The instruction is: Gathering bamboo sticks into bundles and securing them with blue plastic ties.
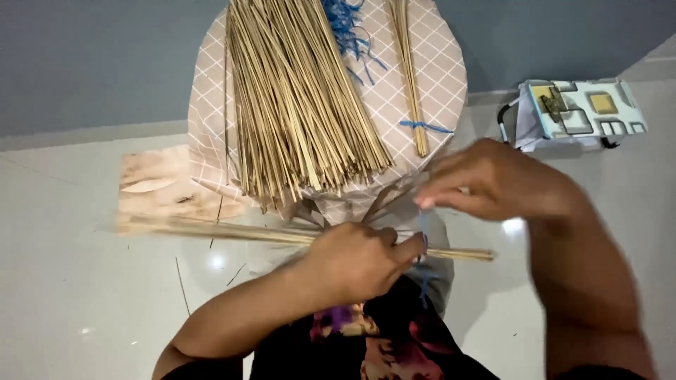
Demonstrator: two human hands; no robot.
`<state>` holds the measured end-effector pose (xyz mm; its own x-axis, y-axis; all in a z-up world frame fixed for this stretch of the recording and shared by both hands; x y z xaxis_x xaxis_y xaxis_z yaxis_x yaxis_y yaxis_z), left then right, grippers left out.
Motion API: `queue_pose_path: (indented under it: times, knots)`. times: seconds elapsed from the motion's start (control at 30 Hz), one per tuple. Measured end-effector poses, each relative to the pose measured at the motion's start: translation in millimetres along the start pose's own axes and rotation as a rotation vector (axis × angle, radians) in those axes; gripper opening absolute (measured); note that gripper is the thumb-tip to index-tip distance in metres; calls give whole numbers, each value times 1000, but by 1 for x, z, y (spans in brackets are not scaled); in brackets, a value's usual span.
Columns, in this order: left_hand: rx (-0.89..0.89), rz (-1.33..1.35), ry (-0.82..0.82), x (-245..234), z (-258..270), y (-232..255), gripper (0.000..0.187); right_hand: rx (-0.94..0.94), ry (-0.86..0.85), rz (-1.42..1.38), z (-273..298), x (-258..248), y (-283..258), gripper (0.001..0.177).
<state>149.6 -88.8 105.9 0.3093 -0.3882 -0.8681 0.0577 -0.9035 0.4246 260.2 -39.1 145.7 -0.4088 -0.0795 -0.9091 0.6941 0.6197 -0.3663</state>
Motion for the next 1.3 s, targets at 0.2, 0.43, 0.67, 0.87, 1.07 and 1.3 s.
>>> queue_pose_path:
  times: [0.2,0.43,0.67,0.87,1.07,1.3]
  knots:
    - [-536,-68,31,-50,24,-72,45,344,480,-322,29,150,53,13]
    - [-281,-66,-146,15,29,-48,29,-57,126,641,15,67,-57,18]
    - [-153,-53,328,-37,38,-22,21,148,302,-282,24,132,25,17]
    - [-568,-50,313,-19,46,-86,42,110,554,780,-1,94,-70,23]
    - [-299,-52,330,-3,40,-59,22,37,306,385,8,108,-53,18]
    - [-75,-62,478,-16,36,-5,28,244,507,-428,35,135,-28,30]
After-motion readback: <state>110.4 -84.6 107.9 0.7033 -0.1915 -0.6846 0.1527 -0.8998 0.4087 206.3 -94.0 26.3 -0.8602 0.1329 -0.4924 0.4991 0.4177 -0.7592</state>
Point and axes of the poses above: each hand's wrist, its own z-axis away from the middle knuckle, its own x-axis out of the palm, y = z × x, the point moved 10 cm from there along -z, towards the middle knuckle, and after that the axes turned 13 degrees about z, right-handed, at the moved point
